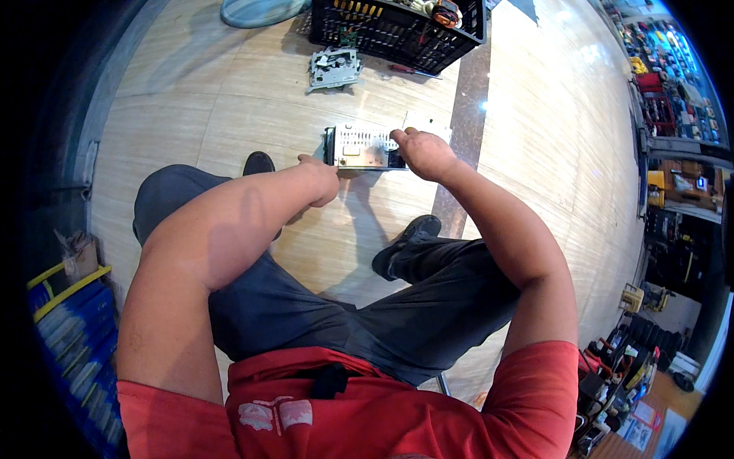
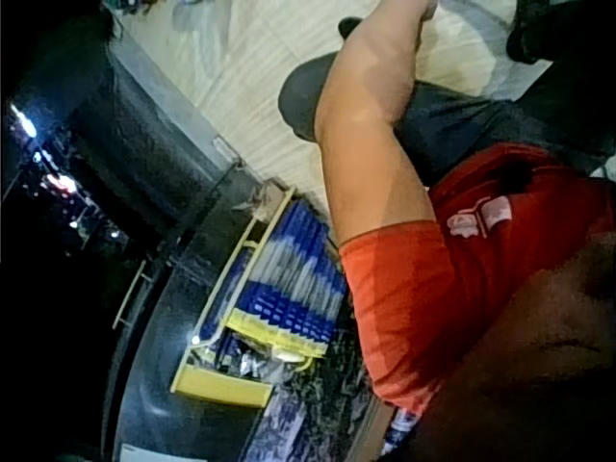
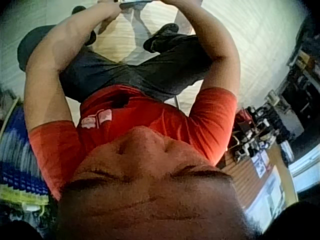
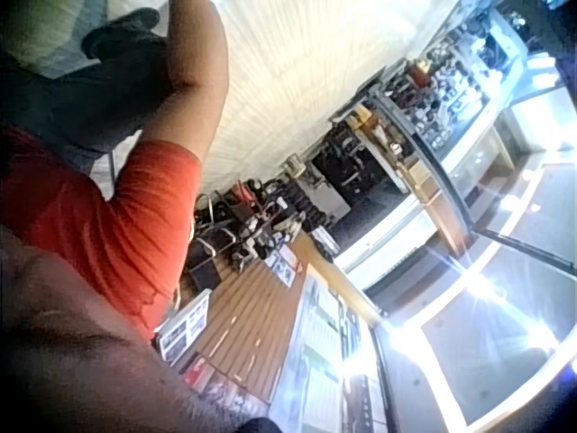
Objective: The person disassembles a car stereo unit by hand while sitting on the floor, removing internal components and disconnecting wires.
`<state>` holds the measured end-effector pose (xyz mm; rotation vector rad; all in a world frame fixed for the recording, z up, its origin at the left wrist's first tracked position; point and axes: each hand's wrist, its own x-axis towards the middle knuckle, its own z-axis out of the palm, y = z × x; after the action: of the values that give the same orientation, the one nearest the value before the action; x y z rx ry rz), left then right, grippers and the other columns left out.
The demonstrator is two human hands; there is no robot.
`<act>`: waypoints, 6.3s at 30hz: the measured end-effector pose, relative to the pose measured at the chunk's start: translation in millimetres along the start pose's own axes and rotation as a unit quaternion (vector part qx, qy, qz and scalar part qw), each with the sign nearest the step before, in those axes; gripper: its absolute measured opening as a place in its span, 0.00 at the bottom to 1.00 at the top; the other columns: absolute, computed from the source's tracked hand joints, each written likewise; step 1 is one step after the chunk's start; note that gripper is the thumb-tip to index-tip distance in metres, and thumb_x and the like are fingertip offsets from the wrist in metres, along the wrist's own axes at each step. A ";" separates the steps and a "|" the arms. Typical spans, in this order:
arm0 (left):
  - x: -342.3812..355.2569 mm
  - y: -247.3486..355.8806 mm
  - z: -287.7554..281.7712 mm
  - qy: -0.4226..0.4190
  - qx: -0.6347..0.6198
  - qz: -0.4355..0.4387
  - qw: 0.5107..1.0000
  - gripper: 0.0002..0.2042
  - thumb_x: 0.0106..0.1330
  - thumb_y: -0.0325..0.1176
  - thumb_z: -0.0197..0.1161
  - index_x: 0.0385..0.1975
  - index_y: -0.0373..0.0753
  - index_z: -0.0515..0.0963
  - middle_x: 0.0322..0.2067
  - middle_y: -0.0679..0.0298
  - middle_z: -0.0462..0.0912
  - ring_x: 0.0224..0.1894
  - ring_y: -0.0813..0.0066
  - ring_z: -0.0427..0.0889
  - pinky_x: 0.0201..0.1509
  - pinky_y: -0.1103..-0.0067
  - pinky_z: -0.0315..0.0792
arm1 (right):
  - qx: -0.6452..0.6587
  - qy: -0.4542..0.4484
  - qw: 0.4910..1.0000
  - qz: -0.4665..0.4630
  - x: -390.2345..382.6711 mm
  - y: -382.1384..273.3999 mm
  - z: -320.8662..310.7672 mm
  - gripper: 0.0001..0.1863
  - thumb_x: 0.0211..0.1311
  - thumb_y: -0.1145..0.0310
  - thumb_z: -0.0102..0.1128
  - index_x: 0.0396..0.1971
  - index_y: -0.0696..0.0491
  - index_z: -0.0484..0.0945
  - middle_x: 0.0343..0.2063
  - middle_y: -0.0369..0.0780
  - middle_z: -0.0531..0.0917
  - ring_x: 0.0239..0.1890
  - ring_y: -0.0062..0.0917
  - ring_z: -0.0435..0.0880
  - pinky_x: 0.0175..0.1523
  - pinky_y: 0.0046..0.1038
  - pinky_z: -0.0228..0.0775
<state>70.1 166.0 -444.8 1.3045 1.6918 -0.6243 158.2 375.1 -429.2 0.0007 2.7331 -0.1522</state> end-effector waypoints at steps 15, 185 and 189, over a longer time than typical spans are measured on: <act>8.6 0.4 0.1 0.000 -0.004 -0.003 1.000 0.23 0.49 0.27 0.70 0.49 0.40 0.81 0.52 0.57 0.81 0.56 0.57 0.79 0.62 0.48 0.64 | 0.014 -0.009 1.000 0.009 -1.2 -3.9 -5.4 0.15 0.64 0.68 0.50 0.50 0.52 0.71 0.42 0.49 0.80 0.44 0.44 0.83 0.48 0.41 0.76; -9.3 5.6 -23.0 0.084 0.053 0.055 0.994 0.21 0.64 0.45 0.60 0.54 0.44 0.74 0.50 0.55 0.80 0.53 0.55 0.79 0.52 0.62 0.75 | -0.007 0.009 0.999 -0.045 -1.6 -4.0 -7.3 0.16 0.57 0.70 0.56 0.46 0.56 0.73 0.40 0.51 0.79 0.40 0.44 0.84 0.42 0.42 0.78; -10.3 1.9 -21.9 0.088 0.048 0.057 0.993 0.21 0.64 0.47 0.60 0.54 0.44 0.74 0.50 0.55 0.80 0.53 0.55 0.79 0.52 0.62 0.75 | -0.013 0.020 0.998 -0.051 -0.2 -7.9 -10.3 0.15 0.57 0.70 0.56 0.45 0.56 0.73 0.40 0.51 0.79 0.41 0.44 0.84 0.43 0.41 0.77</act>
<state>65.0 179.2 -425.1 1.5511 1.7317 -0.5422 154.2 368.3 -418.9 -0.1459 2.7758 -0.1462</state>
